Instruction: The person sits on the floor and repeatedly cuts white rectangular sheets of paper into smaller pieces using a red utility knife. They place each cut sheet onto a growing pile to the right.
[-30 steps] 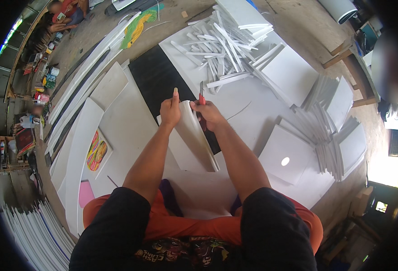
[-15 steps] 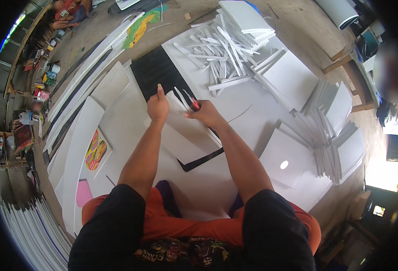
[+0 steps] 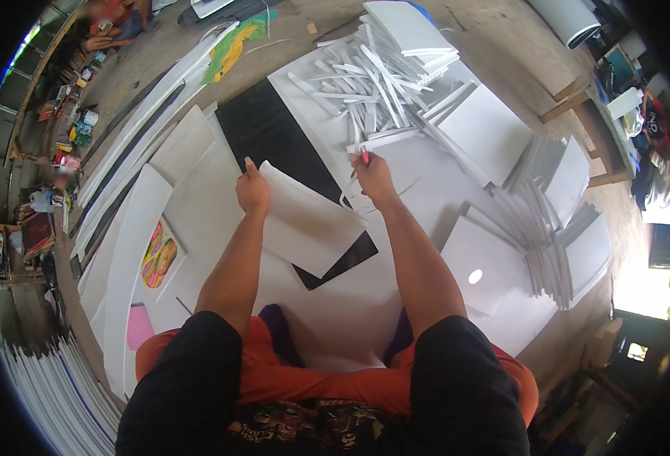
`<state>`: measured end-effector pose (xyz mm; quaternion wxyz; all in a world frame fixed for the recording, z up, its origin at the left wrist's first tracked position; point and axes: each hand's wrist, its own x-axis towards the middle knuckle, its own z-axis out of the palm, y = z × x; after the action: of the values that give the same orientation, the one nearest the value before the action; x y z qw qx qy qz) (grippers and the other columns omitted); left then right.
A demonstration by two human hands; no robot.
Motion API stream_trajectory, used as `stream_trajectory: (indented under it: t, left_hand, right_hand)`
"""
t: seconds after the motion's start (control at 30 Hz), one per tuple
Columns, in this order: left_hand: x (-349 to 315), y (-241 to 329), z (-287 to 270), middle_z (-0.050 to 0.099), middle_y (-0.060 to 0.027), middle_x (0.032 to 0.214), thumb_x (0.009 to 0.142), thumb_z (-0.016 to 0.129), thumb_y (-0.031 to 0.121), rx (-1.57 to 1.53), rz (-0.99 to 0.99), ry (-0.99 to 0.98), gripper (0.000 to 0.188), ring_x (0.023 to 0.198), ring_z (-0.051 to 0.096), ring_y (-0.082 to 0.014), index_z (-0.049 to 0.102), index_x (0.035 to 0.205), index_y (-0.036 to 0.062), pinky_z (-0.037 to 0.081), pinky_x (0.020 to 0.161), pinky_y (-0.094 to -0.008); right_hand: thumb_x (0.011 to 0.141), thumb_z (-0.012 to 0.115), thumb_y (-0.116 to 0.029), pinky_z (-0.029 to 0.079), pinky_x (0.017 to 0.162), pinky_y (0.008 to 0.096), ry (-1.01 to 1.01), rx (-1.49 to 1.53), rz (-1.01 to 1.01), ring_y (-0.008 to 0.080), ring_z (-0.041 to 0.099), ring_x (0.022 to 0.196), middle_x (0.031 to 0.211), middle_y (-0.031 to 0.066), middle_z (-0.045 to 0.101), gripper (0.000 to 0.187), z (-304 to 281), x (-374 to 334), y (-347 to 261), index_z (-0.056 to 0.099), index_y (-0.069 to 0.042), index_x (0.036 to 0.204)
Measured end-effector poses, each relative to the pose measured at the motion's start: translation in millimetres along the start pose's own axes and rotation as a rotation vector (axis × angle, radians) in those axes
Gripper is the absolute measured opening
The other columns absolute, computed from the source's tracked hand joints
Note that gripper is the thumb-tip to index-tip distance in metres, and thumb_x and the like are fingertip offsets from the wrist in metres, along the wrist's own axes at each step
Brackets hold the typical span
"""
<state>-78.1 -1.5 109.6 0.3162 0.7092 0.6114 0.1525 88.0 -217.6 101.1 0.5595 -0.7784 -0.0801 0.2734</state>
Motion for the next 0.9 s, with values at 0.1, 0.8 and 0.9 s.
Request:
stream_trajectory:
  t: [0.1, 0.8, 0.9]
  left_hand:
    - [4.4, -4.9, -2.6, 0.074, -0.0232, 0.106, 0.106, 0.027, 0.061, 0.029, -0.048, 0.029, 0.079, 0.102, 0.068, -0.0463, 0.078, 0.100, 0.0000, 0.053, 0.091, -0.0553]
    - [0.0, 7.6, 42.1, 0.076, -0.0161, 0.108, 0.097, 0.013, 0.081, 0.000, -0.239, -0.072, 0.099, 0.105, 0.069, -0.0403, 0.078, 0.109, 0.0072, 0.053, 0.089, -0.0526]
    - [-12.8, 18.9, 48.6, 0.076, -0.0159, 0.108, 0.098, 0.014, 0.080, -0.015, -0.258, -0.116, 0.098, 0.105, 0.069, -0.0396, 0.078, 0.109, 0.0072, 0.053, 0.089, -0.0520]
  right_hand:
    - [0.097, 0.069, -0.031, 0.042, 0.047, 0.0330, 0.144, 0.118, 0.046, 0.0138, 0.052, 0.053, 0.071, 0.0056, 0.064, 0.031, -18.2, 8.3, -4.1, 0.071, -0.001, 0.090]
    - [0.100, 0.059, -0.017, 0.051, 0.059, 0.0381, 0.369, 0.946, 0.241, 0.0168, 0.049, 0.059, 0.104, 0.0086, 0.074, 0.021, -37.4, 94.0, -36.8, 0.058, -0.009, 0.120]
    - [0.097, 0.061, -0.018, 0.049, 0.053, 0.0364, 0.344, 0.974, 0.145, 0.0177, 0.050, 0.057, 0.099, 0.0101, 0.073, 0.023, -30.9, 111.0, -56.9, 0.060, -0.006, 0.116]
